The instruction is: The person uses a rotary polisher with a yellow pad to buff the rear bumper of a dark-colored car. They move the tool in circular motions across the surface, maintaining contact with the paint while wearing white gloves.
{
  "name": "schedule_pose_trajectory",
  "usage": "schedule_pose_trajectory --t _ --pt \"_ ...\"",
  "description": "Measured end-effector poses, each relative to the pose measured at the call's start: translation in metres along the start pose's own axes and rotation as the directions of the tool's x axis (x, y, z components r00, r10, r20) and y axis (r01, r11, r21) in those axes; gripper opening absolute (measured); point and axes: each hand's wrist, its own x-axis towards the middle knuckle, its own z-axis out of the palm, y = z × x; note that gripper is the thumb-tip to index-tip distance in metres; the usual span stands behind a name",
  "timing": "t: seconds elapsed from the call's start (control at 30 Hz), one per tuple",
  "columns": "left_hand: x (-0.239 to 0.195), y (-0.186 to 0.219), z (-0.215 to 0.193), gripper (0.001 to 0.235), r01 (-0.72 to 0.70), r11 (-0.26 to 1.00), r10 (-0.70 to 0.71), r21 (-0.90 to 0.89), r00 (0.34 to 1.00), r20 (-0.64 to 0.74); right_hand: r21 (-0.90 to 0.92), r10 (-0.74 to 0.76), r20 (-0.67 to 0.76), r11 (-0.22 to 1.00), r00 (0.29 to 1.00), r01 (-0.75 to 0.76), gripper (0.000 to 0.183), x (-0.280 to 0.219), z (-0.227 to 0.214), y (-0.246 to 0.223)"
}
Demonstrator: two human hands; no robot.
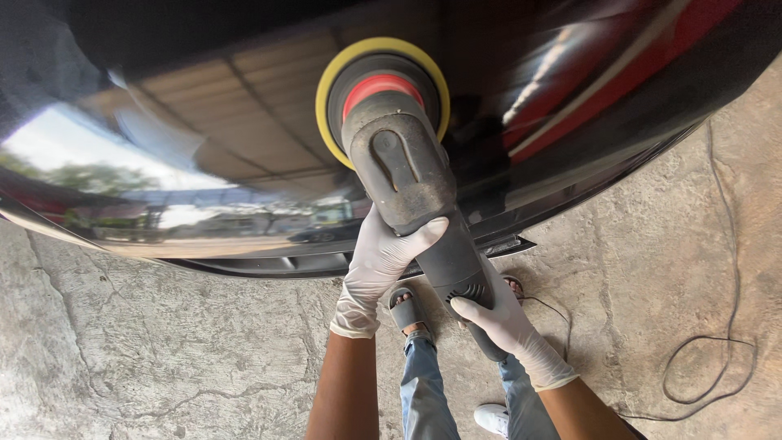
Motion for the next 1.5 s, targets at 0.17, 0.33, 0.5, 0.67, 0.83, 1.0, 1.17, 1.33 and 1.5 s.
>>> schedule_pose_trajectory --t 0.17,0.33,0.5,0.67,0.83,1.0,1.17,1.33,1.5 --pt "-0.001 -0.006 -0.02 0.082 -0.015 1.0 0.015 -0.006 1.0 -0.013 -0.064 0.019 -0.021 0.998 1.0 -0.02 0.063 0.003 0.019 -0.008" --pt "-0.007 -0.007 -0.039 0.074 -0.033 0.998 0.031 -0.047 0.999 -0.037 -0.106 0.057 -0.045 0.992 0.997 -0.061 0.062 0.004 0.026 0.006" --pt "-0.012 -0.006 -0.06 0.065 -0.065 0.997 0.062 -0.044 0.996 -0.067 -0.264 0.081 -0.078 0.96 0.994 -0.099 0.06 0.004 0.043 0.002" --pt "-0.011 -0.012 -0.084 0.065 -0.12 0.991 0.116 -0.05 0.99 -0.076 -0.371 0.13 -0.094 0.915 0.987 -0.156 0.067 0.009 0.065 -0.007" --pt "-0.014 -0.004 -0.111 0.062 -0.164 0.987 0.162 -0.002 0.98 -0.116 -0.368 0.249 -0.109 0.889 0.962 -0.272 0.067 0.015 0.105 -0.05" --pt "-0.01 -0.019 -0.137 0.073 -0.199 0.98 0.196 -0.007 0.967 -0.164 -0.424 0.282 -0.094 0.856 0.955 -0.295 0.064 0.025 0.112 -0.052" --pt "-0.022 0.001 -0.152 0.066 -0.212 0.977 0.21 0.013 0.949 -0.238 -0.462 0.334 -0.068 0.825 0.94 -0.326 0.071 0.032 0.126 -0.07" --pt "-0.012 -0.031 -0.198 0.057 -0.252 0.964 0.217 -0.084 0.93 -0.298 -0.541 0.366 -0.016 0.78 0.93 -0.316 0.071 0.041 0.14 -0.121" --pt "-0.022 0.003 -0.16 0.052 -0.25 0.966 0.221 -0.063 0.928 -0.301 -0.547 0.387 -0.007 0.771 0.922 -0.327 0.068 0.043 0.127 -0.127"
